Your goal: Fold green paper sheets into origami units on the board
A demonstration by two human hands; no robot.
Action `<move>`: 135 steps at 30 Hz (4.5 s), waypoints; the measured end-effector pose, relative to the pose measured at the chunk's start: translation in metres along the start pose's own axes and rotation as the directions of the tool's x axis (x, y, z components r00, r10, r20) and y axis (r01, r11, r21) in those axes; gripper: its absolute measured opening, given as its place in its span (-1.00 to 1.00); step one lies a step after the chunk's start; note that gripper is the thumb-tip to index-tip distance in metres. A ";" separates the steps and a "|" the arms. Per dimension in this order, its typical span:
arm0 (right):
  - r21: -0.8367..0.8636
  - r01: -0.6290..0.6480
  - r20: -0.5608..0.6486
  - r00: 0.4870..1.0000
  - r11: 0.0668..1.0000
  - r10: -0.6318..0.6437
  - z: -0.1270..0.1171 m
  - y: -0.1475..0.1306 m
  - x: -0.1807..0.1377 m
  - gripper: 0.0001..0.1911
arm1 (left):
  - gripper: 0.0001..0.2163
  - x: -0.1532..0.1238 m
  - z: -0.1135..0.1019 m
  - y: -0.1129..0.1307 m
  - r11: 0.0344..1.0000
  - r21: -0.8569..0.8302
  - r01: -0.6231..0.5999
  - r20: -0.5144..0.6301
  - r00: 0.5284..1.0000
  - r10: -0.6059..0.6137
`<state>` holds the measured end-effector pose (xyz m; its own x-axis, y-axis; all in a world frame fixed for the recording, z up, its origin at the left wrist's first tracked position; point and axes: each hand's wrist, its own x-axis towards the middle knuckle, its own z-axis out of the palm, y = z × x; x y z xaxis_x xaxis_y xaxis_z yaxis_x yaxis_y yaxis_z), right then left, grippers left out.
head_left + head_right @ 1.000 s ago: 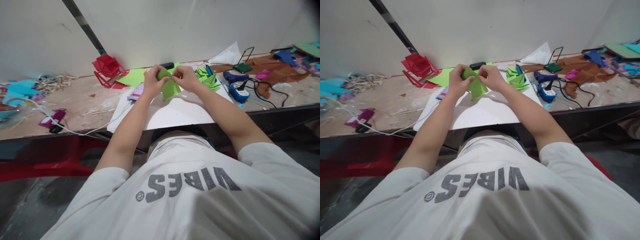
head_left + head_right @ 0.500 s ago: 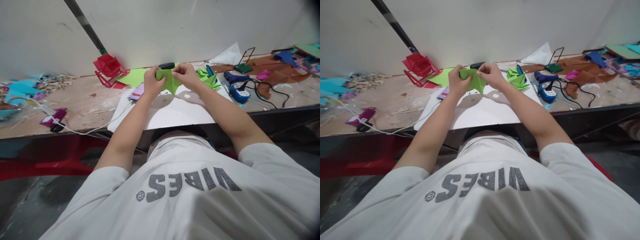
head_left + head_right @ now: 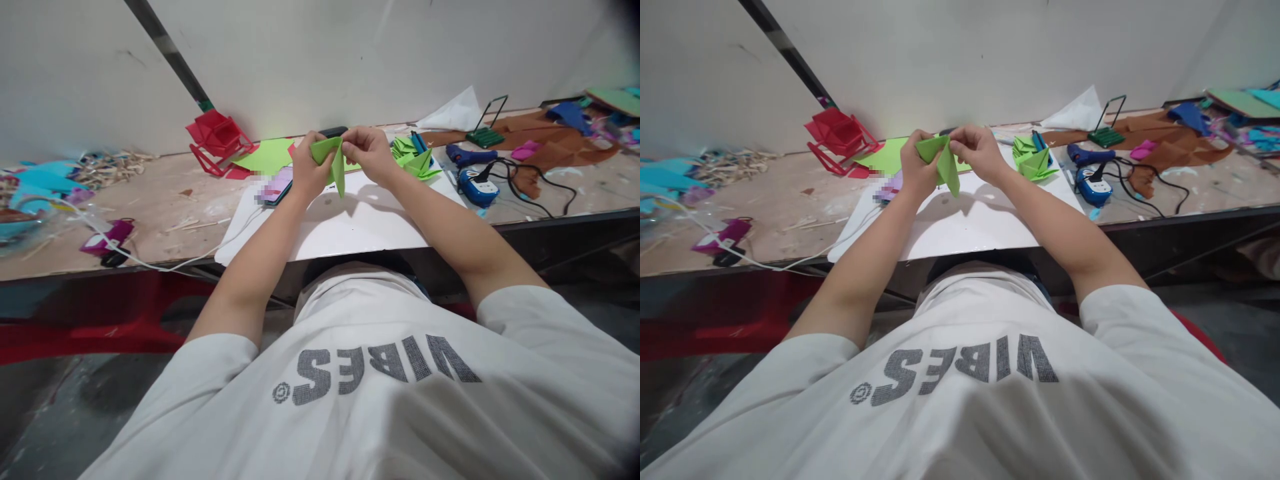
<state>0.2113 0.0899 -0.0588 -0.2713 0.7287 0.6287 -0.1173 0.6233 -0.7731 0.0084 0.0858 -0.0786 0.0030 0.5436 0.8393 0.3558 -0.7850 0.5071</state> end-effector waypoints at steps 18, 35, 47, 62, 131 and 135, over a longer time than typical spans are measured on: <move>-0.034 0.022 -0.071 0.997 0.999 -0.025 0.004 -0.001 -0.001 -0.27 | -0.27 -0.010 0.014 -0.001 0.987 -0.143 -0.070 -0.009 0.998 0.069; 0.008 -0.025 -0.219 0.975 1.000 0.026 -0.012 0.005 0.005 -0.36 | -0.43 -0.004 0.005 -0.042 0.962 -0.162 -0.222 0.046 0.972 0.232; -0.061 0.009 -0.210 0.978 0.998 -0.022 -0.014 0.016 0.008 -0.29 | -0.43 -0.006 0.008 -0.009 0.992 -0.109 -0.062 0.015 0.998 0.064; -0.056 -0.018 -0.231 0.973 0.998 0.005 -0.007 0.019 0.005 -0.23 | -0.51 -0.009 0.013 -0.017 0.986 -0.162 -0.037 0.046 0.998 0.045; -0.449 0.109 -0.018 0.991 0.887 -0.131 -0.018 0.017 -0.005 -0.60 | -0.45 -0.002 0.005 -0.009 0.987 -0.106 -0.122 0.126 0.983 0.135; -0.414 0.090 -0.032 0.993 0.906 -0.113 -0.019 0.021 -0.003 -0.52 | -0.41 -0.002 0.008 -0.023 0.986 -0.142 -0.083 0.133 0.986 0.102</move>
<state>0.2278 0.1064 -0.0753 -0.2252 0.6625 0.7145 0.2645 0.7473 -0.6096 0.0078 0.1051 -0.0936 0.1636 0.4950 0.8534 0.2176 -0.8618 0.4582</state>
